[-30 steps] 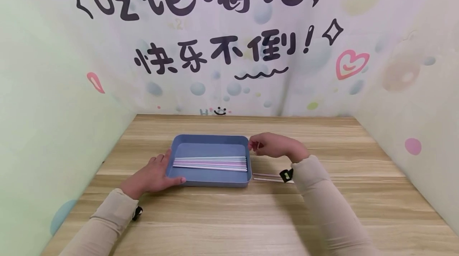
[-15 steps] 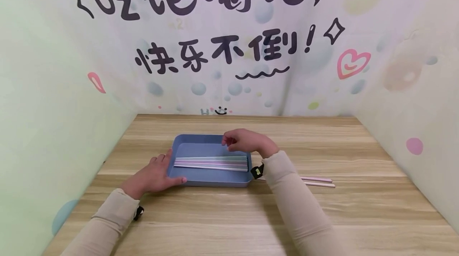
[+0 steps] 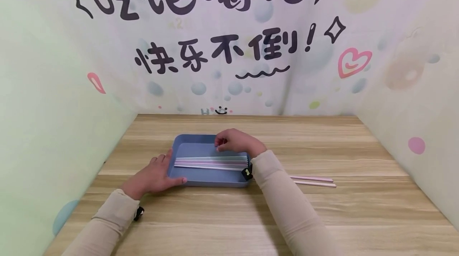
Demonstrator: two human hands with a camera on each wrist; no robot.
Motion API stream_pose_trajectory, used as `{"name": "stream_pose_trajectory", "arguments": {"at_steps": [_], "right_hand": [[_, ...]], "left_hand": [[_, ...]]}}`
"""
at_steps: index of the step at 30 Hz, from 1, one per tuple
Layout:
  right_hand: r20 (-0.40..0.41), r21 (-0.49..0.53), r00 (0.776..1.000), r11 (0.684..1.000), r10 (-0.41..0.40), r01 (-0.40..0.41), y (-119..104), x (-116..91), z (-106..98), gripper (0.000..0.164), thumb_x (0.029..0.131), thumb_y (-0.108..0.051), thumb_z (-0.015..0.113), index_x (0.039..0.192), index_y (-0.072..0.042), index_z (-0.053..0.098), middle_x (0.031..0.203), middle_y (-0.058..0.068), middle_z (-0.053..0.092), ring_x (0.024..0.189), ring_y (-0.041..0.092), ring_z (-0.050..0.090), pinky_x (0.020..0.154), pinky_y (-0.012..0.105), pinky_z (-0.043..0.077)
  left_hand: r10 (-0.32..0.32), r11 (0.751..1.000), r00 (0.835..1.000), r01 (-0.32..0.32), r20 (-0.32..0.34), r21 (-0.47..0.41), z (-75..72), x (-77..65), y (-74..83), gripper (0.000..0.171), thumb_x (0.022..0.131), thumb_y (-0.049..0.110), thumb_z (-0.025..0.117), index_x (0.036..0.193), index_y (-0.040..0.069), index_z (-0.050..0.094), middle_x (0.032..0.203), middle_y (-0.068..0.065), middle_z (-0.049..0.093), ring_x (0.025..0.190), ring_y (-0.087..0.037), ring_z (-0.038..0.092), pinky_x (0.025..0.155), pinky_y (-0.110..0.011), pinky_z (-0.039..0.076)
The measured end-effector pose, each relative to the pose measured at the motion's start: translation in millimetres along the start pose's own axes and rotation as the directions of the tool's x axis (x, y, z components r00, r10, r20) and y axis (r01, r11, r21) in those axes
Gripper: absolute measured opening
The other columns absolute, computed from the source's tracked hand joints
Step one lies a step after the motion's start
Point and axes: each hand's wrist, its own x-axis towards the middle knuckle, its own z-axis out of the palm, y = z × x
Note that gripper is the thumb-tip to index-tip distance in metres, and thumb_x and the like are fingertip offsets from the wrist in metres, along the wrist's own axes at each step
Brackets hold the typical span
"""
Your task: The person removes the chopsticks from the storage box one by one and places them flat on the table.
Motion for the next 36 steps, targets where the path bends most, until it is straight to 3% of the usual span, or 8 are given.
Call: {"name": "stream_pose_trajectory", "arguments": {"at_steps": [13,22,36], "right_hand": [[0.03,-0.072,1.0,0.997,0.001,0.001,21.5,18.3,31.1,0.004,0.094,-0.017,0.071,0.093,-0.017,0.067,0.086,-0.005,0.062,0.079,0.011,0.054,0.072,0.026,0.046],[0.024,-0.124,1.0,0.992,-0.014,0.017,20.5,18.3,35.1,0.004,0.095,-0.014,0.069,0.097,-0.012,0.069,0.084,-0.005,0.061,0.077,0.01,0.054,0.072,0.026,0.045],[0.02,-0.17,1.0,0.985,-0.001,0.005,22.2,22.3,39.5,0.009,0.098,-0.009,0.062,0.096,-0.016,0.068,0.084,-0.004,0.061,0.079,0.011,0.053,0.075,0.027,0.045]], "left_hand": [[-0.006,1.0,1.0,0.006,0.006,0.004,-0.1,1.9,-1.3,0.127,0.078,0.081,0.056,0.154,-0.01,0.01,0.143,-0.038,0.036,0.129,-0.051,0.036,0.101,-0.061,0.038],[-0.01,1.0,1.0,0.01,0.009,0.002,0.8,1.7,-2.2,0.127,0.078,0.082,0.056,0.154,-0.01,0.01,0.143,-0.038,0.035,0.13,-0.051,0.035,0.101,-0.061,0.037],[-0.025,1.0,0.999,0.025,0.021,0.002,-0.1,1.5,-1.0,0.125,0.079,0.079,0.058,0.154,-0.009,0.01,0.143,-0.038,0.036,0.129,-0.051,0.036,0.101,-0.062,0.038]]}}
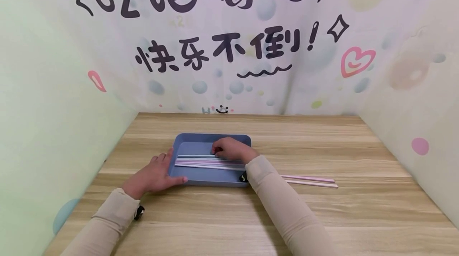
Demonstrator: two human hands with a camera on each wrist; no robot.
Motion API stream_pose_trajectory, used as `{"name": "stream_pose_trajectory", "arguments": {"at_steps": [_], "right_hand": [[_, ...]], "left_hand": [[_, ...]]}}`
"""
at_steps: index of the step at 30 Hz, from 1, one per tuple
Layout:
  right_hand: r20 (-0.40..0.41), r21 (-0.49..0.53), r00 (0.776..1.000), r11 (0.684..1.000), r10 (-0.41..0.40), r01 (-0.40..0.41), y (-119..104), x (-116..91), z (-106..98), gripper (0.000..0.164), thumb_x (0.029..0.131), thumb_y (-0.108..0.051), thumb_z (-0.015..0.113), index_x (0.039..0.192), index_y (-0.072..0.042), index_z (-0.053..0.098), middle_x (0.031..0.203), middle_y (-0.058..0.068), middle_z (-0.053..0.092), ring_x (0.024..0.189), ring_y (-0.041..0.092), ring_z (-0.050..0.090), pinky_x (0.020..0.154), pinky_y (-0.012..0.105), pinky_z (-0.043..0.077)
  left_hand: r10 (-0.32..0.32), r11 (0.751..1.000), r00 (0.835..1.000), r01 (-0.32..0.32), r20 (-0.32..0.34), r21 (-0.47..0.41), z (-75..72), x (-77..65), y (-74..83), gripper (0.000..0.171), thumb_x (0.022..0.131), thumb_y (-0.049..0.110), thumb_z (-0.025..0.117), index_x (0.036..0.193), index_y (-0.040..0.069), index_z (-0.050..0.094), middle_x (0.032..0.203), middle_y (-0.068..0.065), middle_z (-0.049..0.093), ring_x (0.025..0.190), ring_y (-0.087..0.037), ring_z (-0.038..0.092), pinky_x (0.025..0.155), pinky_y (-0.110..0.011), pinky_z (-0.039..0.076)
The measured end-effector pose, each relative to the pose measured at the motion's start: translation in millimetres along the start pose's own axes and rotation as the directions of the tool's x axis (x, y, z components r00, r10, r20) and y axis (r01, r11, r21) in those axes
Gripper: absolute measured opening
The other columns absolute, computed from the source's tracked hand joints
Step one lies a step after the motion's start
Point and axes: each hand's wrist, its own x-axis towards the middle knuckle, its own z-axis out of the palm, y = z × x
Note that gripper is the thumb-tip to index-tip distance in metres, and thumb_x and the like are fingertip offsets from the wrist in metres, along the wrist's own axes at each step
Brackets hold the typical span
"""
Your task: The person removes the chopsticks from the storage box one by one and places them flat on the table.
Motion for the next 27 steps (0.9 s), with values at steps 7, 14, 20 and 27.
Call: {"name": "stream_pose_trajectory", "arguments": {"at_steps": [7,14,20,27], "right_hand": [[0.003,-0.001,1.0,1.0,0.012,-0.012,0.4,1.2,0.6,0.009,0.098,-0.01,0.062,0.098,-0.016,0.068,0.084,-0.005,0.06,0.078,0.011,0.053,0.074,0.026,0.045],[0.004,-0.002,1.0,1.0,0.019,-0.019,-0.5,2.1,0.8,0.007,0.098,-0.011,0.063,0.098,-0.016,0.068,0.083,-0.004,0.059,0.077,0.011,0.053,0.073,0.026,0.044],[0.018,-0.022,0.999,0.999,0.036,-0.035,-1.0,4.5,2.0,0.006,0.097,-0.012,0.065,0.098,-0.018,0.067,0.083,-0.004,0.059,0.078,0.011,0.053,0.073,0.025,0.043],[0.022,-0.026,0.999,0.999,0.035,-0.034,-1.6,4.7,2.2,0.008,0.097,-0.011,0.064,0.098,-0.018,0.067,0.083,-0.004,0.058,0.078,0.012,0.053,0.073,0.026,0.043]], "left_hand": [[-0.004,1.0,1.0,0.004,0.003,0.001,-0.9,0.0,0.4,0.126,0.078,0.081,0.057,0.154,-0.008,0.01,0.143,-0.037,0.036,0.128,-0.05,0.037,0.101,-0.061,0.038],[0.01,1.0,1.0,-0.01,-0.009,-0.003,-0.6,-0.3,-0.7,0.126,0.078,0.08,0.057,0.154,-0.009,0.011,0.142,-0.038,0.037,0.128,-0.051,0.037,0.1,-0.061,0.038],[0.018,1.0,1.0,-0.018,-0.017,-0.007,-0.2,-0.4,-1.8,0.125,0.079,0.08,0.058,0.154,-0.009,0.012,0.142,-0.038,0.037,0.128,-0.05,0.037,0.1,-0.061,0.039],[0.011,1.0,1.0,-0.011,-0.009,-0.01,-0.1,-0.4,-1.4,0.125,0.079,0.08,0.057,0.154,-0.009,0.012,0.143,-0.037,0.036,0.129,-0.05,0.036,0.1,-0.061,0.038]]}}
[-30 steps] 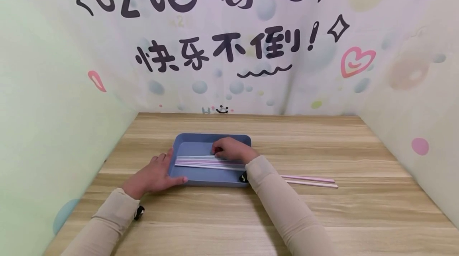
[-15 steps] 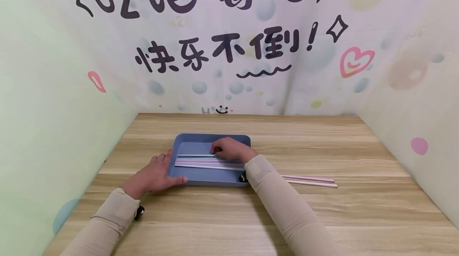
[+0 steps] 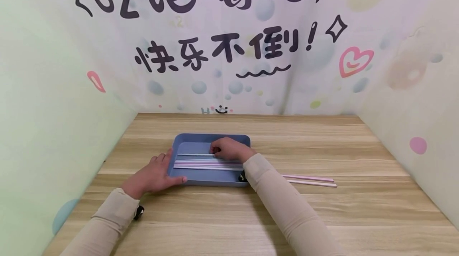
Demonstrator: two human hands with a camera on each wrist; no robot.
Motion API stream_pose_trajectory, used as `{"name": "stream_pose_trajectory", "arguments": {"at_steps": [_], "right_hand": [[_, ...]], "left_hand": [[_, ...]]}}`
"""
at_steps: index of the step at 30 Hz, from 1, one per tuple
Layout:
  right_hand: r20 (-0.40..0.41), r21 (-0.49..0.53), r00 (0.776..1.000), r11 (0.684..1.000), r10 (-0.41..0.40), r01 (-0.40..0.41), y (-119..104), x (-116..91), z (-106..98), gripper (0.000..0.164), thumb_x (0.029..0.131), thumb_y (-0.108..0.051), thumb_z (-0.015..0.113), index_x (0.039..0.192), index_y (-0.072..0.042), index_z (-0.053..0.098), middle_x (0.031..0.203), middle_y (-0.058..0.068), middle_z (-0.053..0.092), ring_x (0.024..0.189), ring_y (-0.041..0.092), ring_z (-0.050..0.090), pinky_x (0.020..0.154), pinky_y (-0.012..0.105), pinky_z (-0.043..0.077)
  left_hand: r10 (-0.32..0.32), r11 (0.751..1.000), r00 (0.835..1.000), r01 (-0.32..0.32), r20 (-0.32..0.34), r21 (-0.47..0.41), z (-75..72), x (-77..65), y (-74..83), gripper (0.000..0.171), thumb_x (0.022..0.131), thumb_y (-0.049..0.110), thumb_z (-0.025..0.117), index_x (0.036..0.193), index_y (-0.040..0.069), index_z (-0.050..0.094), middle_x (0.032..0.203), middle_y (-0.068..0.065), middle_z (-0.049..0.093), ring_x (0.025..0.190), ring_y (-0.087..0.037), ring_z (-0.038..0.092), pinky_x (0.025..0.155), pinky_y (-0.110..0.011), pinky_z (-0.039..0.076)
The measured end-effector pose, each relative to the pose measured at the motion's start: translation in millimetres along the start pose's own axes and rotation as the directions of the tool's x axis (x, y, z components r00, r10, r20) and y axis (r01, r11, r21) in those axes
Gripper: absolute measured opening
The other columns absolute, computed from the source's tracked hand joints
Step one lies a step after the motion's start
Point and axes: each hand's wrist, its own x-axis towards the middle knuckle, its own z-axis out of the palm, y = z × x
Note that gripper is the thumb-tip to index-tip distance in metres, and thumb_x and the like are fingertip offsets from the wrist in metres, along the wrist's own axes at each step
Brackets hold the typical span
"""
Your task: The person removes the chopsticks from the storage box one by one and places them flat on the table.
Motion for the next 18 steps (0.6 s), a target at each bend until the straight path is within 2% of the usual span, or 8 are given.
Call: {"name": "stream_pose_trajectory", "arguments": {"at_steps": [8,18], "right_hand": [[0.008,0.024,1.0,1.0,-0.012,0.012,-1.9,-2.2,-5.5,0.008,0.098,-0.01,0.063,0.096,-0.017,0.066,0.081,-0.003,0.058,0.075,0.012,0.053,0.071,0.026,0.044],[0.024,0.046,1.0,0.999,-0.012,0.011,-8.7,-5.1,-13.2,0.011,0.097,-0.009,0.063,0.095,-0.018,0.066,0.087,-0.004,0.061,0.081,0.013,0.054,0.074,0.027,0.045]], "left_hand": [[-0.005,1.0,1.0,0.005,0.004,0.0,-0.3,-0.3,0.1,0.126,0.078,0.081,0.056,0.154,-0.008,0.011,0.144,-0.036,0.036,0.129,-0.05,0.037,0.1,-0.06,0.038],[-0.013,1.0,1.0,0.013,0.009,-0.001,-1.3,-1.3,0.9,0.124,0.079,0.079,0.058,0.154,-0.008,0.011,0.144,-0.037,0.036,0.129,-0.05,0.037,0.1,-0.061,0.038]]}}
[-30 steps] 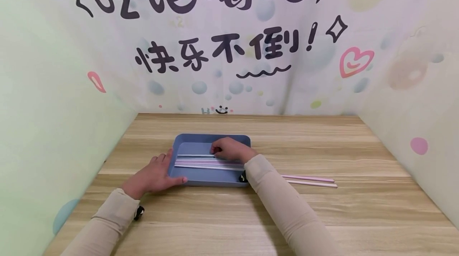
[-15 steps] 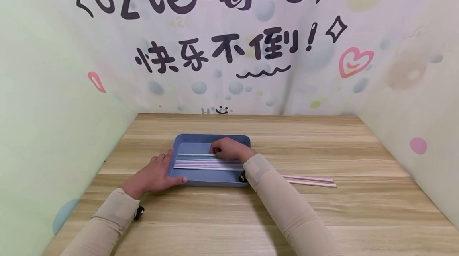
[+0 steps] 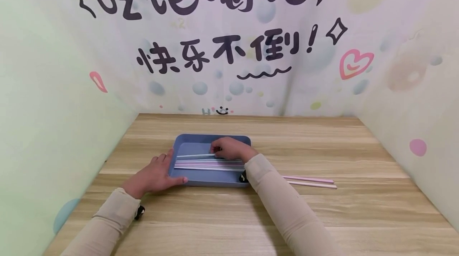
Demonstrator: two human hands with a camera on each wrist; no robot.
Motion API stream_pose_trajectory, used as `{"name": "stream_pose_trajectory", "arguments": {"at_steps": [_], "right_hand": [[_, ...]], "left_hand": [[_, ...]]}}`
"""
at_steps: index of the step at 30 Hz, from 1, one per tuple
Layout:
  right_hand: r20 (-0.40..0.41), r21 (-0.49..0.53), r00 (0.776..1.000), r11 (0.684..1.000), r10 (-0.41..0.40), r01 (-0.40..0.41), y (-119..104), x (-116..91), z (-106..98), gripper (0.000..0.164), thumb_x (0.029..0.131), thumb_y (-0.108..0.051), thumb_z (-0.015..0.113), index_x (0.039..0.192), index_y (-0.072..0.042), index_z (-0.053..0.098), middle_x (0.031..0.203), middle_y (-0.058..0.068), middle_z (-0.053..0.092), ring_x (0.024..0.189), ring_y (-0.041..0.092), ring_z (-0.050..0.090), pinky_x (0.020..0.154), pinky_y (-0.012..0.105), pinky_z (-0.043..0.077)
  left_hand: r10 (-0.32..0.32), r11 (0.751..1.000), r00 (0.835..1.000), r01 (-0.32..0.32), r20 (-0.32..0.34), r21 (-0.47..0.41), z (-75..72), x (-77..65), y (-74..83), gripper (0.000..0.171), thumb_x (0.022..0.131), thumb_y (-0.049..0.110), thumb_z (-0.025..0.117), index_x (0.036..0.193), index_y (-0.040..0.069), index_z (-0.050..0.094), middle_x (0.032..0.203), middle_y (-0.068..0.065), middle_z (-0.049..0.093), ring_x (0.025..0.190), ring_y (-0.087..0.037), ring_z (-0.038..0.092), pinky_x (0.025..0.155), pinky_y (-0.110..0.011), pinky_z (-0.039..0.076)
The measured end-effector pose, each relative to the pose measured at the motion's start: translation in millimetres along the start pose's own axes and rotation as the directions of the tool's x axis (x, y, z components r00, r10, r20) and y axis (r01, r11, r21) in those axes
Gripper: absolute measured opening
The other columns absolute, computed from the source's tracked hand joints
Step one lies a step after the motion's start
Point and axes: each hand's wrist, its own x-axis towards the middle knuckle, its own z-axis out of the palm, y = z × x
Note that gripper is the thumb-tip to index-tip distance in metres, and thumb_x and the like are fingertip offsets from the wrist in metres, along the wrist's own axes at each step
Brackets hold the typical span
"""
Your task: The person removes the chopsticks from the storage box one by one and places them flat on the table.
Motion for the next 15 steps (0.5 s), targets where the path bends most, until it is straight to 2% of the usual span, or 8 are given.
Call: {"name": "stream_pose_trajectory", "arguments": {"at_steps": [7,11,15], "right_hand": [[-0.003,0.006,0.999,0.999,-0.042,0.042,-10.0,-8.7,-16.1,0.011,0.097,-0.005,0.062,0.101,-0.013,0.069,0.094,-0.003,0.063,0.086,0.014,0.055,0.076,0.029,0.046],[0.021,-0.007,0.997,0.998,-0.069,0.069,-13.4,-13.2,-25.0,0.011,0.095,-0.003,0.062,0.101,-0.01,0.069,0.096,0.0,0.064,0.088,0.014,0.055,0.077,0.028,0.046],[0.057,0.004,0.997,0.998,-0.059,0.059,-18.1,-19.9,-32.9,0.011,0.095,-0.002,0.062,0.103,-0.007,0.069,0.097,0.001,0.064,0.089,0.015,0.054,0.076,0.028,0.046]], "left_hand": [[0.006,1.0,1.0,-0.006,-0.005,0.003,1.0,0.5,-0.3,0.125,0.078,0.081,0.057,0.154,-0.008,0.012,0.142,-0.036,0.037,0.128,-0.05,0.038,0.1,-0.061,0.039],[0.009,1.0,1.0,-0.009,-0.008,0.001,0.7,0.7,0.0,0.125,0.078,0.081,0.058,0.154,-0.008,0.013,0.142,-0.037,0.038,0.127,-0.05,0.038,0.1,-0.061,0.039],[0.005,1.0,1.0,-0.005,-0.008,0.002,1.4,1.4,-0.4,0.125,0.078,0.081,0.058,0.154,-0.008,0.012,0.143,-0.036,0.037,0.127,-0.049,0.038,0.1,-0.06,0.039]]}}
